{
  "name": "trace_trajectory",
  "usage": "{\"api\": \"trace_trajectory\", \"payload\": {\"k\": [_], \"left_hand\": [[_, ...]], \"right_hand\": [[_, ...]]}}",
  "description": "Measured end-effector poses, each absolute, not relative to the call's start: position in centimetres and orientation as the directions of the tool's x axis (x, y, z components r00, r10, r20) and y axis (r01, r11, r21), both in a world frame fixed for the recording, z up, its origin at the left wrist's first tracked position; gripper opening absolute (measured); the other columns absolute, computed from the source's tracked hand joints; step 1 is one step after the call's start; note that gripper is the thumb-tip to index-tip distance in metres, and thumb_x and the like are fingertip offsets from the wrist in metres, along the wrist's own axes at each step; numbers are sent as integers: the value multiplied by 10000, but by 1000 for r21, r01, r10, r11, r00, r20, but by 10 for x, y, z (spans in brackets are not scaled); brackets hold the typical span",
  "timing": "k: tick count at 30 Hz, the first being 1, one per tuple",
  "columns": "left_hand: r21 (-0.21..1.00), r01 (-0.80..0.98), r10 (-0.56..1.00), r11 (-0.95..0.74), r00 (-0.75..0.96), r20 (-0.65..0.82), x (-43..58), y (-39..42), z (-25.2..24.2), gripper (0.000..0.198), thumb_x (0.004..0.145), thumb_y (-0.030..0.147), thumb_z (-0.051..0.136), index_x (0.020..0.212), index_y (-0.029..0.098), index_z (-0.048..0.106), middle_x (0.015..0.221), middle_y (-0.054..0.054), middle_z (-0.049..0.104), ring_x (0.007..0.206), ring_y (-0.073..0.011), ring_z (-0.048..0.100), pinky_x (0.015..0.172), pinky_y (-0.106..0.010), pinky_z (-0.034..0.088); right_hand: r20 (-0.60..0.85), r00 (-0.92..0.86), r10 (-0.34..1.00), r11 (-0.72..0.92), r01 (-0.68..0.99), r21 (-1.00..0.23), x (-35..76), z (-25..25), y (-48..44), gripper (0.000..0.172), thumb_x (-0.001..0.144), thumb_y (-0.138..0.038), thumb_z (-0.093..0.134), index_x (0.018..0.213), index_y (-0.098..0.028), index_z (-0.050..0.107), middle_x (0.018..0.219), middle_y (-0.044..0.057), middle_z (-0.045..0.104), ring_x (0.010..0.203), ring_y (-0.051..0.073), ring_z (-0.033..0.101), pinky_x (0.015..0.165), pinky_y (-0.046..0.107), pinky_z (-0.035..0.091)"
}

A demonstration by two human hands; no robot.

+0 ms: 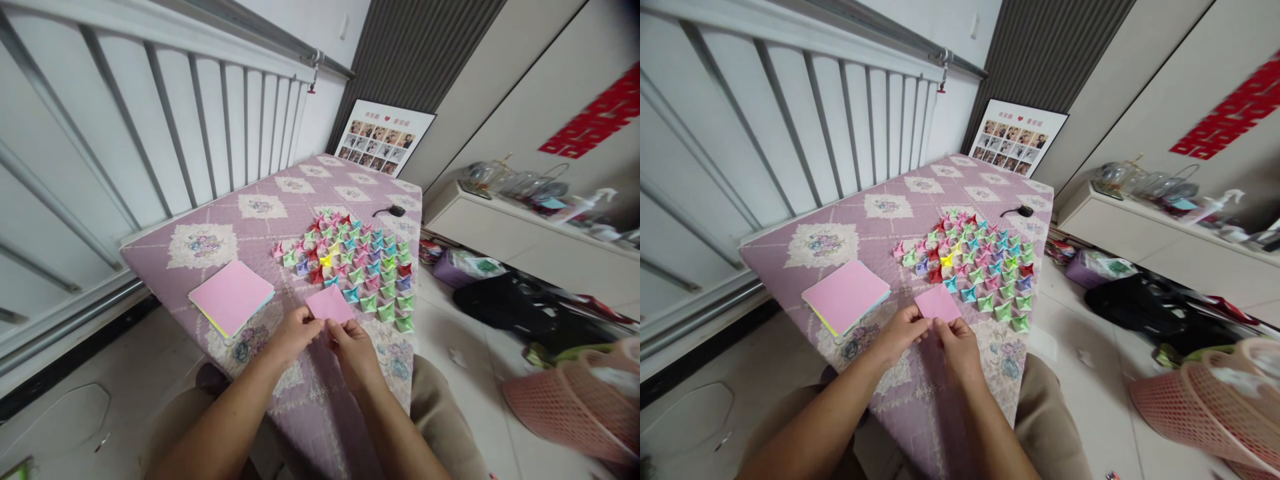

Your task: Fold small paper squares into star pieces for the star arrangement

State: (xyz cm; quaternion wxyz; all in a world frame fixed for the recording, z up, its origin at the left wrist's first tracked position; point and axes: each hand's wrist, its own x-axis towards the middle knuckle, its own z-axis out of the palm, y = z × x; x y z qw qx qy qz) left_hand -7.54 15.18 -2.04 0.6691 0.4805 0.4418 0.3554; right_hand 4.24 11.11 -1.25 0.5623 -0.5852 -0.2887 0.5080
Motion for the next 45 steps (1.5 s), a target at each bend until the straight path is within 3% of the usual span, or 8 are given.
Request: {"api": "trace_trajectory", "payload": {"k": [6,12,22,29,36,40,43,45], "left_hand": [[978,39,898,206,389,-205,-74,151,-23,214,757,341,580,778,135,636,694,-25,624,573,-114,510,555,-220,375],[983,144,888,114,428,-166,-73,155,-30,212,777,316,547,815,134,652,722,-25,645,588,-118,534,579,-222,391],[950,293,883,106,413,-225,-65,147,-22,263,780,290,536,924,128,684,720,-1,648,593,-118,526,531,-206,342],[964,258,913,70,373,-166,-45,122,-31,286,764,226,547,1012,147,666,876,-23,697,720,-156,589,645,-240,420],[955,110,941,277,171,-293,-24,87,-38,124,771,174,528,888,148,561,770,-6,630,574,-97,533,547,-206,400],[954,153,965,259,-2,-262,-15,70,-43,435,780,145,533,1205,157,437,738,13,621,563,-105,540,550,-214,393],[927,327,982,183,-106,-157,-11,59,-45,698,781,134,547,1406,157,234,718,22,616,650,-135,579,642,-242,414],[879,452,985,153,-138,-101,-12,52,-44,760,783,144,555,1443,164,177,737,18,618,694,-150,590,694,-260,420]], "right_hand": [[-237,333,913,-195,-155,-969,51,-12,112,398,643,-514,737,574,-195,507,561,-42,491,538,96,415,526,232,354],[-234,392,890,-193,-141,-971,58,-11,113,404,669,-580,680,649,-188,583,643,-12,546,621,124,487,560,235,410],[-224,373,901,-189,-129,-973,87,-14,111,364,636,-494,744,644,-191,544,544,-62,480,495,79,390,490,218,332],[-278,239,930,-244,-162,-956,113,-18,96,407,586,-516,767,688,-195,539,546,-38,559,480,92,435,484,225,327],[-252,95,963,-244,-93,-965,131,-30,81,328,660,-460,686,795,-205,530,548,-55,546,473,104,449,485,233,332],[-159,-9,987,-157,95,-983,139,-39,83,248,727,-368,595,904,-208,527,606,-49,569,525,127,499,509,243,357],[-99,-81,992,-72,281,-957,142,-40,87,204,747,-307,550,926,-212,525,671,-28,611,602,148,552,576,263,397],[-82,-115,990,-30,394,-919,143,-38,90,165,751,-269,527,906,-213,524,698,-18,624,636,156,569,620,274,409]]}}
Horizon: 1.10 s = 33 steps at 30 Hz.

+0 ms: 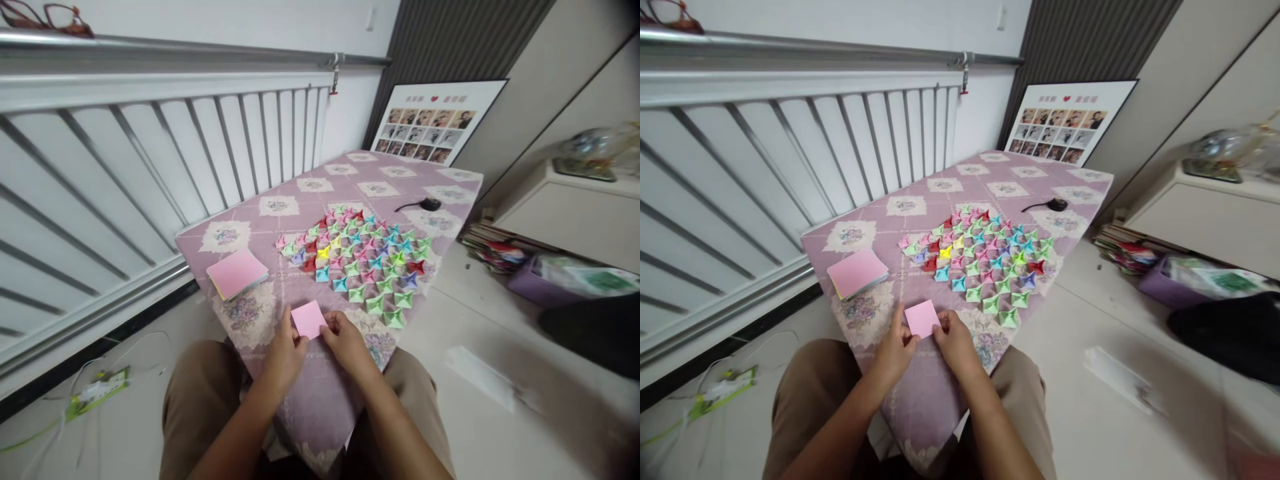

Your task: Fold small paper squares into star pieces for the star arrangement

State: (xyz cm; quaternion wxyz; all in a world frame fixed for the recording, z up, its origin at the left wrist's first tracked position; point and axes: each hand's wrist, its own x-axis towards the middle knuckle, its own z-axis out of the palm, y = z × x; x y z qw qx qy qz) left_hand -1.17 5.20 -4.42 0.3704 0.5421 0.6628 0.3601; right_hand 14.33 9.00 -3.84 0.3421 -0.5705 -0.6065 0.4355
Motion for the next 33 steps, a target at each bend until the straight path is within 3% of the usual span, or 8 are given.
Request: {"api": "trace_trajectory", "payload": {"k": [3,8,11,16,20,22,27,33], "left_hand": [[784,611,991,111,-128,-41,-17,42,-41,673,802,168,534,1421,190,270,849,-17,635,776,-175,597,743,-292,435],[599,798,986,-73,-33,164,-26,34,-41,331,812,151,498,1123,201,599,1125,-79,586,1078,-223,515,970,-382,386],[548,831,977,-94,-28,210,-26,39,-44,335,810,161,523,1133,201,601,1189,-78,560,1124,-227,480,1008,-396,359],[491,871,988,26,-96,118,-17,54,-41,468,785,293,611,1241,211,544,1255,-89,532,1169,-271,441,1022,-438,310],[465,883,991,62,-109,76,-12,58,-37,508,775,315,619,1266,227,523,1259,-86,524,1178,-279,421,1016,-444,281],[460,886,992,68,-110,65,-11,58,-36,499,778,320,613,1260,229,525,1270,-87,513,1191,-280,409,1019,-445,270],[450,891,993,64,-103,62,-12,59,-37,489,769,323,612,1244,244,527,1317,-77,481,1247,-286,367,1035,-458,243],[466,882,994,73,-102,38,-14,61,-39,498,762,325,618,1248,271,523,1345,-64,461,1266,-286,351,1055,-473,213]], "right_hand": [[-68,-153,986,25,532,-846,144,-37,94,105,748,-212,514,852,-215,526,708,-12,618,655,155,568,643,268,401],[-84,-239,967,96,653,-751,145,-36,103,112,755,-153,515,849,-209,538,732,-1,618,670,141,559,631,241,371],[-78,-288,955,149,685,-713,148,-35,107,120,761,-146,523,866,-201,537,747,9,627,683,141,561,636,239,364],[-57,-318,946,231,790,-568,154,-31,111,142,795,-196,533,934,-210,558,768,32,648,692,171,581,623,268,354],[106,-368,924,380,840,-388,156,-28,117,171,811,-278,575,958,-196,604,901,101,651,840,231,578,707,316,378],[164,-424,891,455,821,-345,155,-29,122,283,800,-349,613,1032,-187,617,1008,127,634,953,263,550,785,349,383],[144,-498,855,513,773,-374,149,-39,134,536,775,-470,637,1242,-222,549,1277,121,534,1180,301,449,914,436,337],[207,-519,829,553,710,-436,154,-53,138,464,762,-423,652,1187,-248,590,1287,93,534,1208,279,440,954,436,305]]}}
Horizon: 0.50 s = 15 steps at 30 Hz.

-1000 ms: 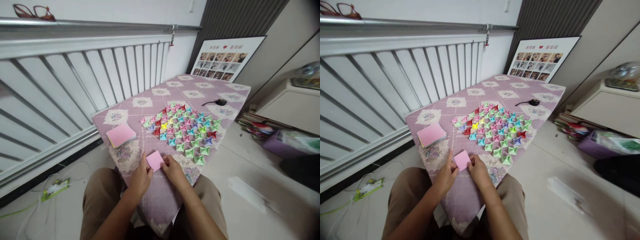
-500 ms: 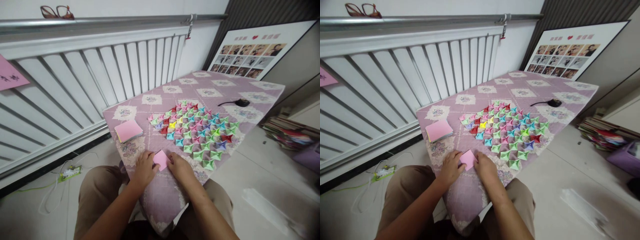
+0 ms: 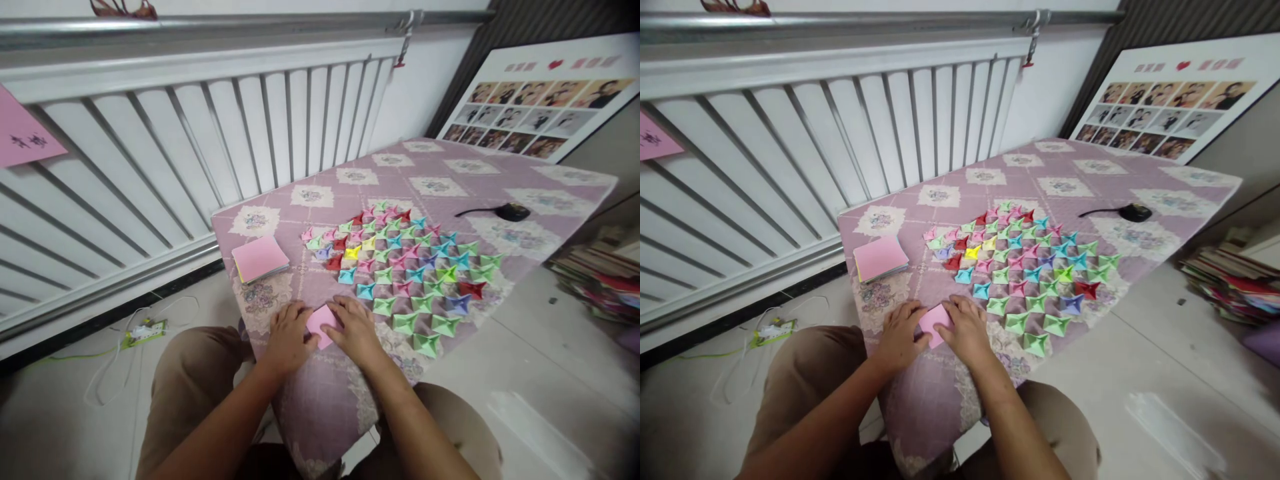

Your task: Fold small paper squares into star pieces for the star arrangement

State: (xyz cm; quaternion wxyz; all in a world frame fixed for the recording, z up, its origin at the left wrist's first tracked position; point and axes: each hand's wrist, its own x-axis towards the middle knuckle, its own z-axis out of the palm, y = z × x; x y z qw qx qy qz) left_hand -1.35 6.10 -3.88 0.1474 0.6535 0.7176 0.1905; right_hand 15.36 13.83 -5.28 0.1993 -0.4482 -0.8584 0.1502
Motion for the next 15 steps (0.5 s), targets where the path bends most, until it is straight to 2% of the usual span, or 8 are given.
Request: {"api": "trace_trajectory", "payload": {"k": [10,15], "left_hand": [[483,870,993,98,-119,12,-14,63,-38,471,740,313,642,1200,271,554,1347,-64,476,1264,-277,360,1043,-467,218],[500,860,994,98,-110,-5,-16,62,-39,550,732,312,653,1261,264,509,1363,-68,462,1277,-277,347,1053,-463,210]], "right_hand": [[250,-483,839,536,653,-535,153,-53,140,284,781,-343,619,1055,-269,618,1237,57,590,1174,260,487,940,430,282],[291,-490,822,564,622,-543,155,-53,139,91,796,-311,605,849,-239,623,1198,64,610,1142,252,502,919,418,277]]}}
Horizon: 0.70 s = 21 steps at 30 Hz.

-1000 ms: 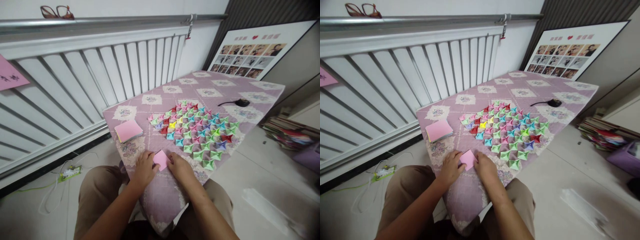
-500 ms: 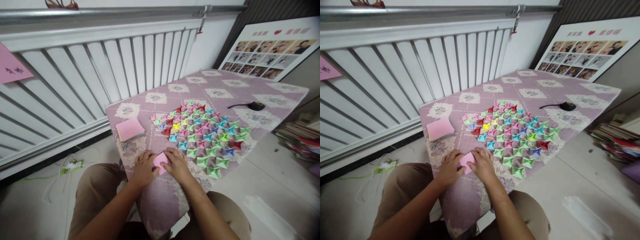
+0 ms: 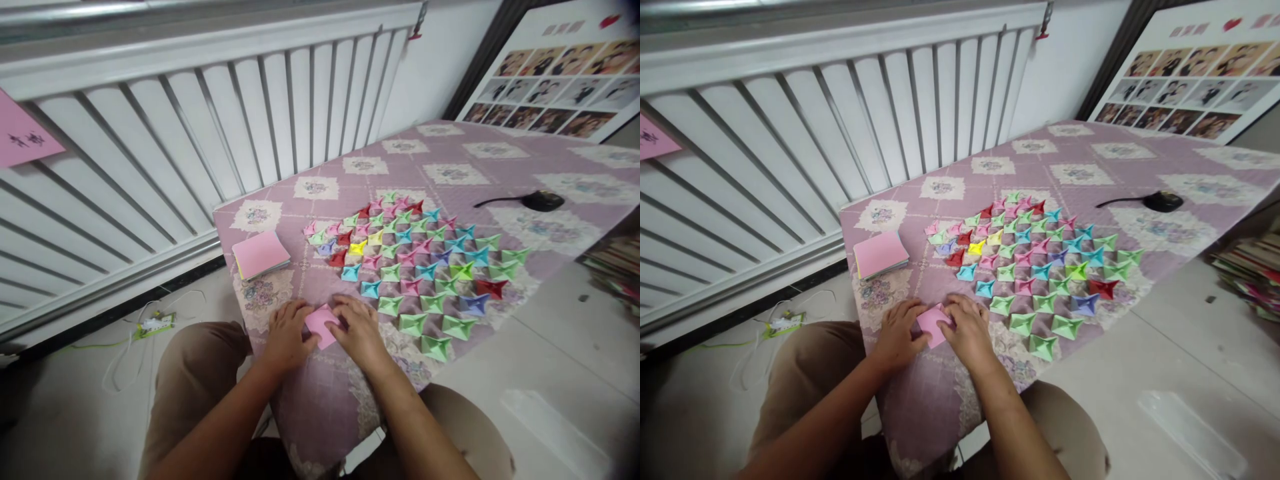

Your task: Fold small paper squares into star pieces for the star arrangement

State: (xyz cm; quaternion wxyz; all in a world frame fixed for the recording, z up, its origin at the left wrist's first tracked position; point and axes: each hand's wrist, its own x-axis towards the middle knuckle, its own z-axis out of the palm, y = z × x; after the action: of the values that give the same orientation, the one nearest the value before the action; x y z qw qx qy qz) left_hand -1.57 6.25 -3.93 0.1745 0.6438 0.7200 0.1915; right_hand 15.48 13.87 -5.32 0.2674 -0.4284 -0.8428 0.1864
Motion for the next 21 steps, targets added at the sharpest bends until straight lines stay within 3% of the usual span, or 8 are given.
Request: {"api": "trace_trajectory", "payload": {"k": [3,9,13,21], "left_hand": [[501,861,995,85,-100,3,-17,62,-40,572,732,305,656,1280,272,493,1364,-68,462,1275,-276,351,1050,-468,213],[520,854,996,21,-61,60,-23,73,-41,266,788,223,592,1038,285,659,1215,-30,554,1164,-233,450,1012,-428,277],[503,863,996,-55,14,84,-31,85,-43,166,803,196,577,912,241,693,1044,-42,606,1036,-215,500,962,-399,326],[383,902,980,-198,176,92,-37,84,-41,171,881,219,496,887,204,666,970,-68,610,977,-210,499,930,-380,328]], "right_hand": [[324,-510,797,599,603,-527,155,-53,138,69,793,-282,616,748,-231,603,1153,42,626,1137,239,501,939,418,252],[375,-526,763,645,586,-490,154,-54,135,70,795,-241,605,728,-227,594,1080,32,635,1102,221,505,980,422,209],[357,-527,771,636,616,-465,155,-53,134,53,799,-244,597,751,-230,614,992,23,635,1005,206,527,967,410,222],[351,-593,725,689,624,-368,160,-53,131,104,853,-280,570,803,-244,655,819,27,641,862,198,530,911,398,233]]}}
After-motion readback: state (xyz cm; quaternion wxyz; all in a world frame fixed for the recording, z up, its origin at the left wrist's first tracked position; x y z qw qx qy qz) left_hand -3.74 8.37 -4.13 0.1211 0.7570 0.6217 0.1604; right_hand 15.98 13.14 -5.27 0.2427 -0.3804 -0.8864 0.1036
